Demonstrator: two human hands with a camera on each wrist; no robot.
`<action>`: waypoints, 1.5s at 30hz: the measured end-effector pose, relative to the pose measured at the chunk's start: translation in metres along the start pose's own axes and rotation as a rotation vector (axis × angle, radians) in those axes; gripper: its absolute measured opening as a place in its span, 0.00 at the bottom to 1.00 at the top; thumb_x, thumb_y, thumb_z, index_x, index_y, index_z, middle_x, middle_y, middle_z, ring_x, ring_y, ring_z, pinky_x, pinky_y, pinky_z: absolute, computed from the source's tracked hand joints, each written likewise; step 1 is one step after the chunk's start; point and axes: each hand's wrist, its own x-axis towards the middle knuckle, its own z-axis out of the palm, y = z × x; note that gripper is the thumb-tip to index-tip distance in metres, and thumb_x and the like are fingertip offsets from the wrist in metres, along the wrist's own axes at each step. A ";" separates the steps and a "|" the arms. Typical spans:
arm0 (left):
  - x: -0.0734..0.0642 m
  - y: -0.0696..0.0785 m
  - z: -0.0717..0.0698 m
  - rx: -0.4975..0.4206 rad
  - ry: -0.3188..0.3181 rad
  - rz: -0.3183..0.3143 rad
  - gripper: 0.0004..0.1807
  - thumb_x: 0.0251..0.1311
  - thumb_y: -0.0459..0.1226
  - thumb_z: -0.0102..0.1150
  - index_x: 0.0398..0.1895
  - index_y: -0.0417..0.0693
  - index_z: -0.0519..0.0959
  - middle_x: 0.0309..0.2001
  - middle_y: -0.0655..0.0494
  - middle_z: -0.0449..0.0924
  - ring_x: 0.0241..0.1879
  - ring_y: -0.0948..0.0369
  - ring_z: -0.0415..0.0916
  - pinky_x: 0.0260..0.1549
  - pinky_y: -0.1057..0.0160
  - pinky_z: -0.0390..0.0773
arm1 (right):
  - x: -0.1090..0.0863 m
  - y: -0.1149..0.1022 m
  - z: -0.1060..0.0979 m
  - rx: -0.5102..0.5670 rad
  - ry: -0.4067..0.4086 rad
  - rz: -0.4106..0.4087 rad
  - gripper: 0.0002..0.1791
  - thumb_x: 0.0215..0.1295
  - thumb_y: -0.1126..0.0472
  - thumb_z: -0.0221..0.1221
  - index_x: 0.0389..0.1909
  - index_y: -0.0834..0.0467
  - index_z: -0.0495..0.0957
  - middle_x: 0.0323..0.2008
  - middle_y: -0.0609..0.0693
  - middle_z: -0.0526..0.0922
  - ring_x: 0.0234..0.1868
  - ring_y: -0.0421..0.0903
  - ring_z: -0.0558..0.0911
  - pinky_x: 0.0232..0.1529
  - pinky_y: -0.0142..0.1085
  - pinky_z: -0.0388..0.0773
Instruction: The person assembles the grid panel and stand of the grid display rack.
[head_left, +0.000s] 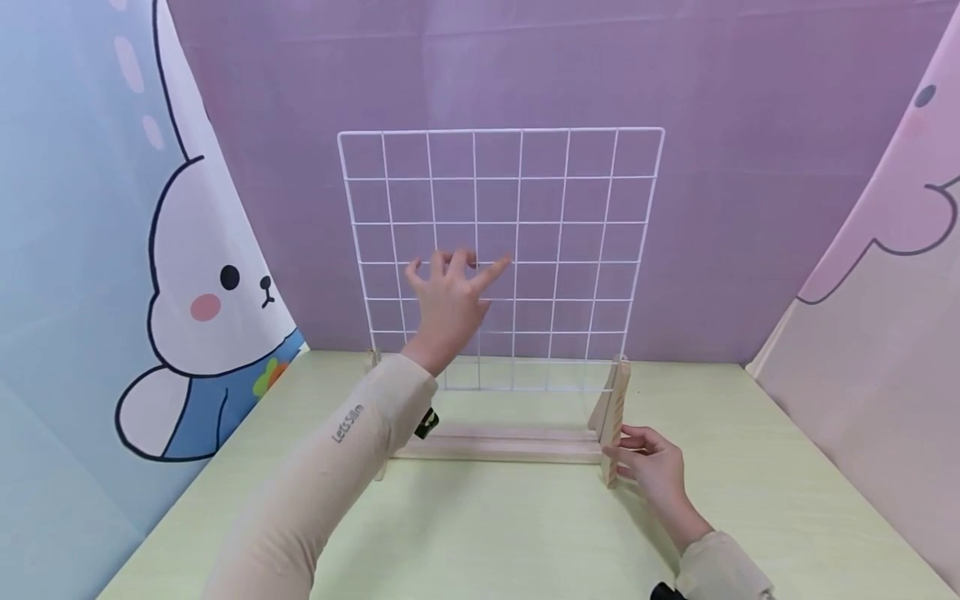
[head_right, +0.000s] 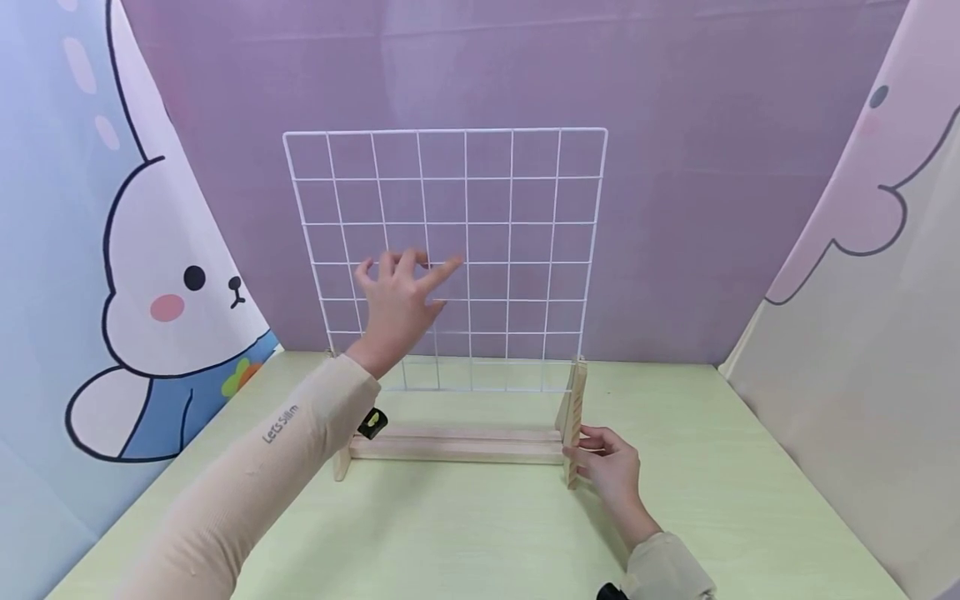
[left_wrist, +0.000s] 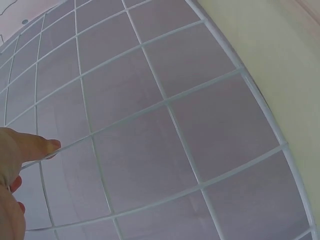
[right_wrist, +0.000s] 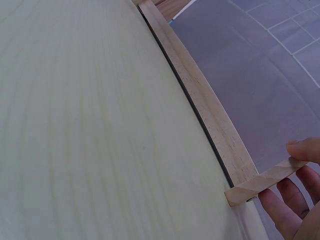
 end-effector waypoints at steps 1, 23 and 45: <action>-0.001 0.001 0.001 -0.001 0.003 0.001 0.33 0.47 0.32 0.75 0.59 0.66 0.82 0.45 0.49 0.78 0.48 0.47 0.71 0.55 0.28 0.57 | 0.000 0.000 0.000 0.001 0.000 0.000 0.19 0.51 0.76 0.69 0.47 0.70 0.80 0.27 0.43 0.84 0.29 0.37 0.84 0.30 0.36 0.84; -0.018 0.008 0.007 0.006 0.019 0.004 0.33 0.46 0.32 0.75 0.58 0.66 0.82 0.45 0.49 0.79 0.48 0.48 0.72 0.55 0.28 0.58 | 0.000 0.001 -0.003 -0.007 -0.013 0.005 0.18 0.52 0.75 0.69 0.46 0.70 0.80 0.27 0.41 0.83 0.28 0.37 0.83 0.30 0.36 0.84; -0.043 0.012 0.022 -0.005 0.054 -0.004 0.34 0.42 0.24 0.68 0.54 0.65 0.85 0.45 0.49 0.79 0.47 0.48 0.71 0.53 0.27 0.58 | -0.002 -0.001 -0.002 0.012 -0.011 0.006 0.19 0.52 0.76 0.69 0.47 0.71 0.80 0.32 0.52 0.85 0.28 0.38 0.84 0.30 0.38 0.84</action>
